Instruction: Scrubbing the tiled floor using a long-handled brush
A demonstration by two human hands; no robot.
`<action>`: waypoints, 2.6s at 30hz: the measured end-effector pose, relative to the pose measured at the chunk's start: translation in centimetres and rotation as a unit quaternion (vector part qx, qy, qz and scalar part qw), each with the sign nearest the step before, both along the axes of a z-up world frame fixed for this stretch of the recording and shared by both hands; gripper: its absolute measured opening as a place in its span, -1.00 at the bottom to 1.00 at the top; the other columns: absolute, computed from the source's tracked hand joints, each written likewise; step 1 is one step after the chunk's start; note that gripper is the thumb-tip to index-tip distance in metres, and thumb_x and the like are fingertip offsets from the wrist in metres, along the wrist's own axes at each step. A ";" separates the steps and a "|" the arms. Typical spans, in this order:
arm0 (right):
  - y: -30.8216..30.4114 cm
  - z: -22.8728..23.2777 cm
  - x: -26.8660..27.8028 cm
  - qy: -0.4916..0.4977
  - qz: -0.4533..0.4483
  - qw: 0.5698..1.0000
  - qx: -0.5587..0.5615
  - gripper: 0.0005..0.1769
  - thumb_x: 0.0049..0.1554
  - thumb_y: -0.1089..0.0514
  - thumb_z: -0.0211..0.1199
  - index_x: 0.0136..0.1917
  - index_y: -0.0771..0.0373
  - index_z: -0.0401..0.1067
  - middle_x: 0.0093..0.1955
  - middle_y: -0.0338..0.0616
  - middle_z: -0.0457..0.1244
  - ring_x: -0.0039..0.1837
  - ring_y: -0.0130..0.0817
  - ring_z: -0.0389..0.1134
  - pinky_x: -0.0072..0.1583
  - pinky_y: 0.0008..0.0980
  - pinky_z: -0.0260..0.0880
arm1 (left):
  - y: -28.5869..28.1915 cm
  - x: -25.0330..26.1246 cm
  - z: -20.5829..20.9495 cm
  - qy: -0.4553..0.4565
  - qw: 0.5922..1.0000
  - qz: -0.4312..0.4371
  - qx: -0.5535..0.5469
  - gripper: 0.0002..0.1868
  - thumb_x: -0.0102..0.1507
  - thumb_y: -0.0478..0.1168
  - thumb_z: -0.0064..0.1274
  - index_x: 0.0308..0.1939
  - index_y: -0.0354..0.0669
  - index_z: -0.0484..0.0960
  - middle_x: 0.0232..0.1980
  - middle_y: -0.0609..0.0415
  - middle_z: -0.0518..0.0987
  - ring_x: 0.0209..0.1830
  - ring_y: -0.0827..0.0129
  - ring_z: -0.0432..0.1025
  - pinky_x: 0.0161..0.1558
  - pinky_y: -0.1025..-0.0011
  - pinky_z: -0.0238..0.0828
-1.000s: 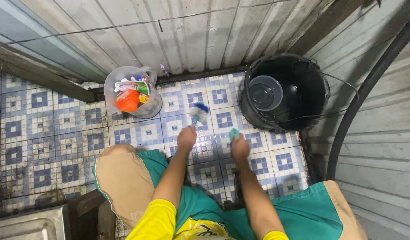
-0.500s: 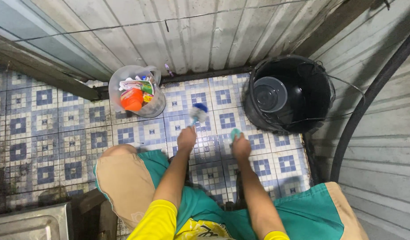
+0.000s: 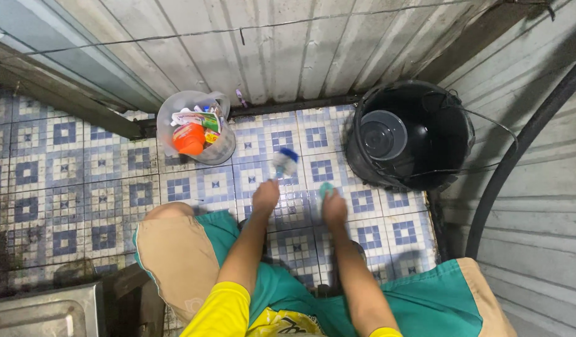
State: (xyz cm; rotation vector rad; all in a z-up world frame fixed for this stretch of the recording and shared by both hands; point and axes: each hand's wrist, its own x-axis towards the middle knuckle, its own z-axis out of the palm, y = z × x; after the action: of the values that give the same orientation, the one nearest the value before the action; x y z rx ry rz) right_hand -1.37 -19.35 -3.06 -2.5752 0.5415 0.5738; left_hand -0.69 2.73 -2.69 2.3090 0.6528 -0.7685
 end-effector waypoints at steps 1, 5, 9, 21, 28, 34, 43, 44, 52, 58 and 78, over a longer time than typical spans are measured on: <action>-1.7 -0.6 0.4 0.001 -0.001 1.000 0.000 -0.57 0.34 -0.14 -0.07 0.30 0.08 0.39 -0.01 0.32 0.39 0.21 0.23 0.44 0.23 0.13 0.45 | 0.9 -0.3 0.2 0.001 1.000 -0.001 0.000 -0.36 0.48 0.11 -0.51 0.04 -0.27 0.63 0.00 -0.30 0.67 0.11 -0.13 0.58 0.13 -0.05 0.51; -4.2 -1.5 0.9 -0.015 -0.045 0.999 -0.028 -0.56 0.35 -0.19 -0.09 0.25 0.07 0.42 -0.01 0.28 0.39 0.20 0.22 0.44 0.22 0.09 0.45 | 1.3 -0.8 3.5 -0.013 1.000 0.025 -0.009 -0.29 0.49 0.15 -0.54 0.13 -0.37 0.57 0.07 -0.39 0.63 0.16 -0.21 0.54 0.18 -0.10 0.47; 0.9 -0.4 -1.1 0.009 0.026 0.999 -0.018 -0.55 0.34 -0.17 -0.07 0.34 0.02 0.38 -0.04 0.26 0.40 0.18 0.17 0.47 0.22 0.10 0.48 | -2.1 -1.5 1.4 -0.013 0.998 -0.045 -0.035 -0.35 0.50 0.12 -0.50 0.11 -0.33 0.59 0.03 -0.39 0.64 0.14 -0.19 0.55 0.18 -0.11 0.47; -6.7 -2.3 0.2 -0.013 -0.053 0.998 -0.042 -0.55 0.35 -0.19 -0.10 0.28 0.06 0.40 -0.05 0.29 0.40 0.16 0.24 0.46 0.18 0.12 0.47 | 0.4 -0.6 3.8 -0.028 1.000 0.002 -0.006 -0.35 0.48 0.08 -0.48 0.12 -0.41 0.58 0.07 -0.43 0.63 0.20 -0.24 0.51 0.19 -0.10 0.45; 0.2 -0.6 -2.6 -0.032 0.070 0.997 -0.002 -0.55 0.31 -0.22 -0.04 0.25 0.02 0.45 -0.13 0.24 0.40 0.07 0.21 0.49 0.10 0.12 0.52 | -3.0 -0.5 0.3 -0.045 0.993 -0.109 0.003 -0.32 0.47 0.18 -0.47 0.11 -0.31 0.59 0.04 -0.39 0.65 0.14 -0.23 0.55 0.17 -0.08 0.48; -6.0 -0.1 -0.7 -0.035 -0.046 0.997 -0.049 -0.56 0.32 -0.20 -0.06 0.24 0.06 0.44 -0.09 0.25 0.41 0.10 0.20 0.48 0.14 0.13 0.49 | -0.2 -0.3 2.3 -0.042 0.999 0.029 -0.012 -0.33 0.48 0.09 -0.50 0.17 -0.41 0.56 0.09 -0.46 0.61 0.20 -0.26 0.51 0.20 -0.11 0.45; -0.9 1.2 -2.9 -0.011 0.068 0.998 0.011 -0.59 0.29 -0.22 -0.07 0.16 -0.01 0.43 -0.12 0.21 0.41 0.09 0.22 0.48 0.15 0.17 0.47 | -4.5 -0.3 1.6 -0.038 0.991 -0.127 -0.006 -0.26 0.46 0.20 -0.57 0.19 -0.32 0.55 0.07 -0.37 0.64 0.15 -0.22 0.55 0.15 -0.10 0.49; -1.4 0.6 -2.7 0.003 0.036 0.999 -0.004 -0.55 0.29 -0.24 -0.09 0.23 -0.03 0.43 -0.10 0.21 0.42 0.12 0.18 0.49 0.17 0.16 0.47 | -4.1 -0.1 2.4 -0.031 0.993 -0.110 0.002 -0.27 0.47 0.19 -0.54 0.17 -0.33 0.57 0.07 -0.37 0.64 0.16 -0.22 0.54 0.17 -0.09 0.48; -9.1 -1.0 -1.1 -0.011 -0.096 0.992 -0.079 -0.54 0.33 -0.22 -0.08 0.33 -0.02 0.40 -0.03 0.22 0.42 0.15 0.16 0.48 0.19 0.08 0.47 | -1.3 -0.1 3.1 -0.028 0.999 0.013 -0.016 -0.29 0.47 0.14 -0.51 0.19 -0.42 0.55 0.10 -0.46 0.62 0.21 -0.26 0.50 0.21 -0.11 0.44; -1.3 1.2 -3.1 -0.005 -0.015 1.000 0.003 -0.56 0.31 -0.18 -0.05 0.30 -0.03 0.43 -0.06 0.20 0.41 0.12 0.17 0.48 0.16 0.13 0.48 | -5.4 -0.3 0.8 -0.026 0.991 -0.125 -0.029 -0.27 0.46 0.19 -0.52 0.15 -0.36 0.58 0.10 -0.42 0.62 0.19 -0.26 0.51 0.18 -0.13 0.46; -6.8 -1.4 -2.9 0.006 -0.036 0.995 -0.090 -0.52 0.33 -0.18 -0.08 0.41 -0.06 0.34 -0.06 0.07 0.43 0.10 0.02 0.51 0.16 0.07 0.51 | -4.8 0.7 2.7 -0.028 0.996 -0.086 0.000 -0.30 0.48 0.14 -0.50 0.06 -0.35 0.65 0.02 -0.34 0.67 0.14 -0.19 0.56 0.16 -0.09 0.47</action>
State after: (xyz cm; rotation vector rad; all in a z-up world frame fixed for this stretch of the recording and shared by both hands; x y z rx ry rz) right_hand -4.26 -26.12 -4.42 -2.7097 0.7169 0.5389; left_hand -0.01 -2.08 -0.03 2.4004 0.4343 -0.7780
